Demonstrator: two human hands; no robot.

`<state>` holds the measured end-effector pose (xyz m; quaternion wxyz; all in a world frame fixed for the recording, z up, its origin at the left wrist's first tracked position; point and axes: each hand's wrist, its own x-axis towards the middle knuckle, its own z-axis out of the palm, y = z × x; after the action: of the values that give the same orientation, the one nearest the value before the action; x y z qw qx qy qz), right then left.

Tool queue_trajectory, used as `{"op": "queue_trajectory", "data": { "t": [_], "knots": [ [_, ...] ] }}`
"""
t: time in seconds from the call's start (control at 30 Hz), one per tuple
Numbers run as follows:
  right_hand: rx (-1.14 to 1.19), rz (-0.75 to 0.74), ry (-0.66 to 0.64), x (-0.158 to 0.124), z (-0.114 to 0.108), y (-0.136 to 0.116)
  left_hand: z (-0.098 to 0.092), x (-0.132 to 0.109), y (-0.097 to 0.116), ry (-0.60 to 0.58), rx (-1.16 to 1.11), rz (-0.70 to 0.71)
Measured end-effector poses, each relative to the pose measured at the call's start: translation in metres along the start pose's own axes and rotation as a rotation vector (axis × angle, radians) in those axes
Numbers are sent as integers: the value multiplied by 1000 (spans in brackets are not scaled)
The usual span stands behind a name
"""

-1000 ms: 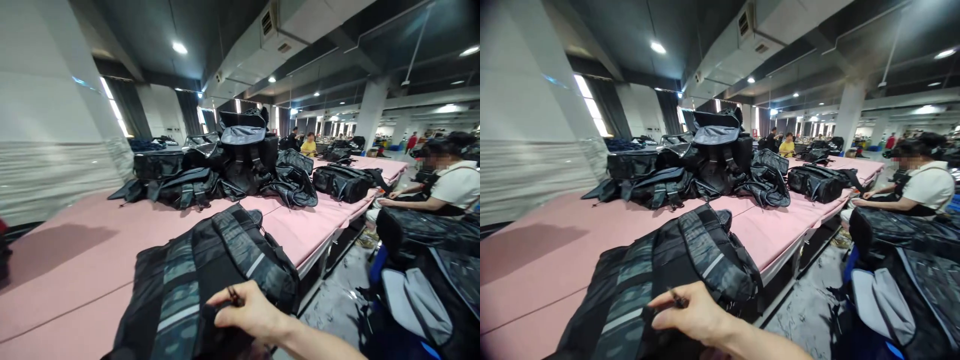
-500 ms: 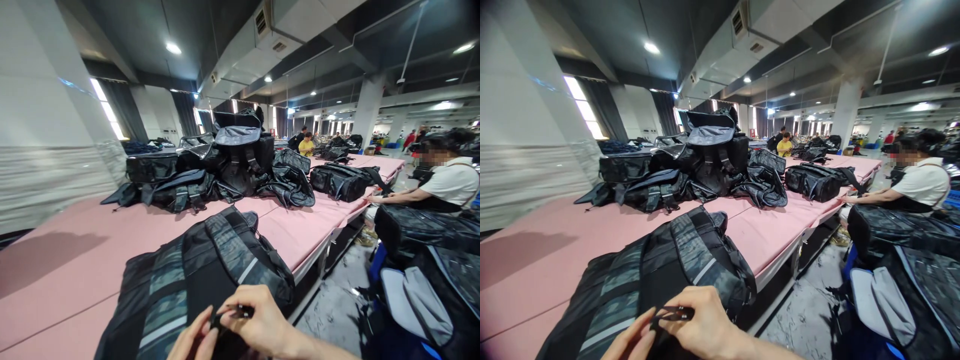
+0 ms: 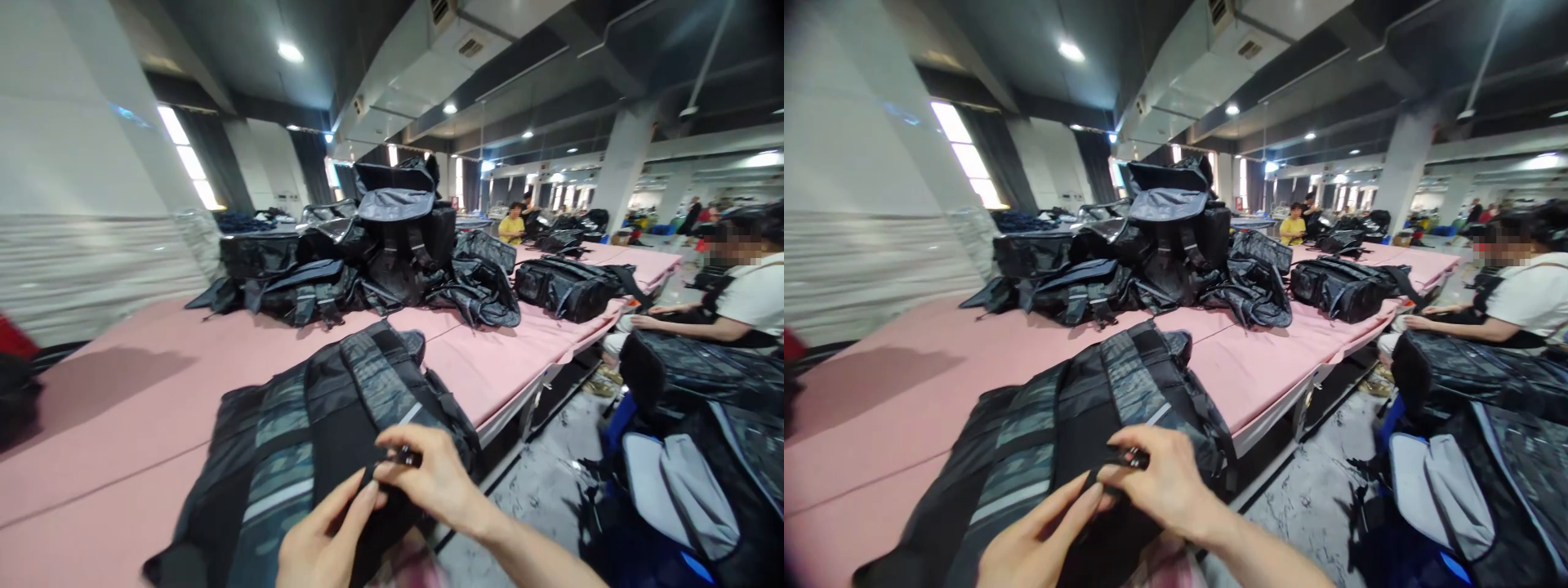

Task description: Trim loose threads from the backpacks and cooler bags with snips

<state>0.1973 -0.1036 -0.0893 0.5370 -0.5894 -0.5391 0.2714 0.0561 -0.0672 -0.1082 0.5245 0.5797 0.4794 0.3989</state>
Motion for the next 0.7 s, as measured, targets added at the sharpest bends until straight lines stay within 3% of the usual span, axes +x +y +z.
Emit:
{"op": "queue_trajectory", "data": {
  "t": [0.1,0.2,0.47,0.53,0.7],
  "knots": [
    [-300,-96,121,-5,-5,14,0,5,6,-36,-287,-100],
    [-339,-177,106,-10,-5,29,-1,7,10,-53,-469,-156],
    [-439,-571,138,-11,12,31,0,1,12,-138,-519,-62],
    [-422,-557,122,-8,11,30,0,2,10,-138,-515,-70],
    [-282,-344,64,-7,5,30,-1,3,7,-103,-496,-100]
  ]
}}
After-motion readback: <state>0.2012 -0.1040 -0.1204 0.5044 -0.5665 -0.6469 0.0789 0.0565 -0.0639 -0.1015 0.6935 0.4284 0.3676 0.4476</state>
